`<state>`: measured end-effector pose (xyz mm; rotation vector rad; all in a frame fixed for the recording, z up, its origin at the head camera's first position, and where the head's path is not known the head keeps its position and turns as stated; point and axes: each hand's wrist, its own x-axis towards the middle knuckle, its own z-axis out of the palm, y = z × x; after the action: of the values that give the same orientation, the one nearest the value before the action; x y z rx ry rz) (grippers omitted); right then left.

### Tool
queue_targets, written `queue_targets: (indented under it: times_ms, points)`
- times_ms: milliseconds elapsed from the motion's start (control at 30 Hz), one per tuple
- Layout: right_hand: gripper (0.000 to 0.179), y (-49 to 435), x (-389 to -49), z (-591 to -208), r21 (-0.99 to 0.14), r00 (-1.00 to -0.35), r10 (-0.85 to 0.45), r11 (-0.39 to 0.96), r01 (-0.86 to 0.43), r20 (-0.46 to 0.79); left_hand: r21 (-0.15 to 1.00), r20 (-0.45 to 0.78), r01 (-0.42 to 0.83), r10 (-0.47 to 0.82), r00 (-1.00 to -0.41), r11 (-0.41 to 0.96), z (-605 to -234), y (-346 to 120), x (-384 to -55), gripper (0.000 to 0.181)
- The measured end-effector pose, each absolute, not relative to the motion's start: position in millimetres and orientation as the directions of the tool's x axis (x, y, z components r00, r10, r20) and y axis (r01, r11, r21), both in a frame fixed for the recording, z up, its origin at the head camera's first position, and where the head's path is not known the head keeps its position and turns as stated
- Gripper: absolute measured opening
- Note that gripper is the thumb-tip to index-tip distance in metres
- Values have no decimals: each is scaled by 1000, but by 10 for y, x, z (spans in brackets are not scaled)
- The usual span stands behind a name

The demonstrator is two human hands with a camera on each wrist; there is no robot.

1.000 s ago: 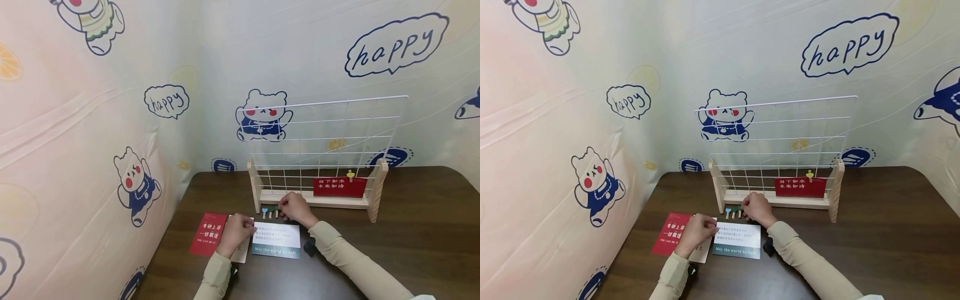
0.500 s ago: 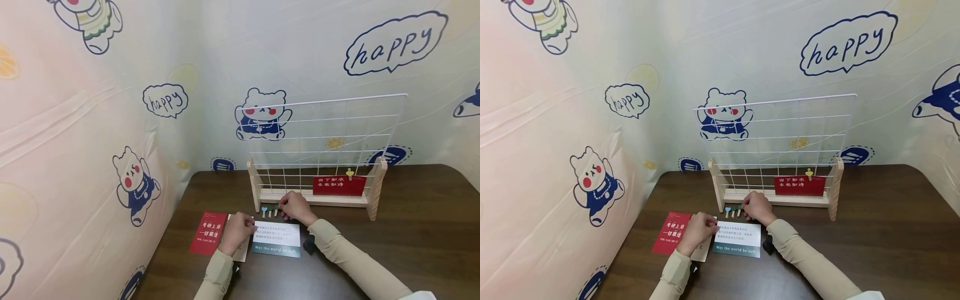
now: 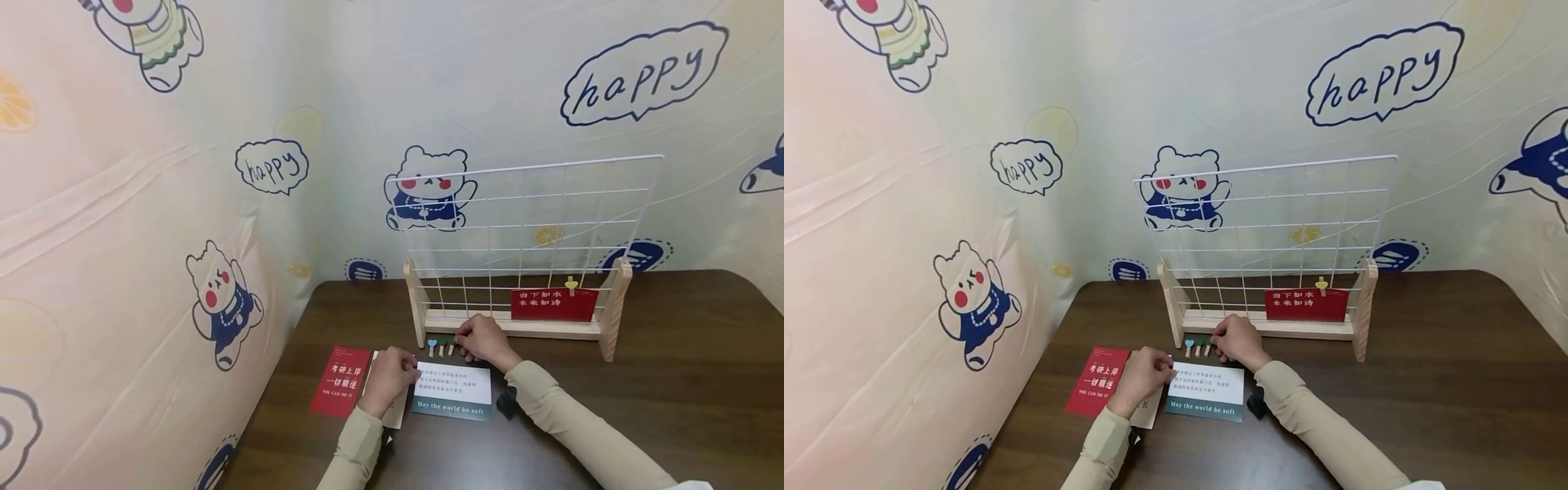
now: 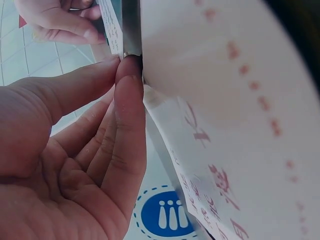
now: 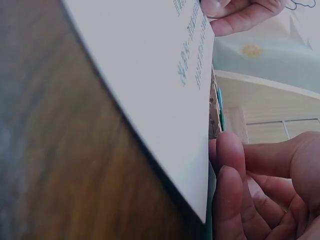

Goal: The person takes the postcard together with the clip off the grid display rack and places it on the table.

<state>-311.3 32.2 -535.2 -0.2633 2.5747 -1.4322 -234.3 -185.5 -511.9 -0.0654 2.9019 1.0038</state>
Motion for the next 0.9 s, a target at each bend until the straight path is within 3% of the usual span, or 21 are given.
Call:
queue_targets:
  times_ms: [433, 900]
  points:
    - [25, 533, -2967, -5163, -913, -967, -253, 392, -113, 11, 611, -46, -29, -2, -999, 791, -5107, -1855, -2305, 13]
    - [30, 668, -2895, -4945, -896, -972, -228, 420, -143, 48, 578, 43, 35, 12, -999, 816, -5132, -1831, -2303, 17]
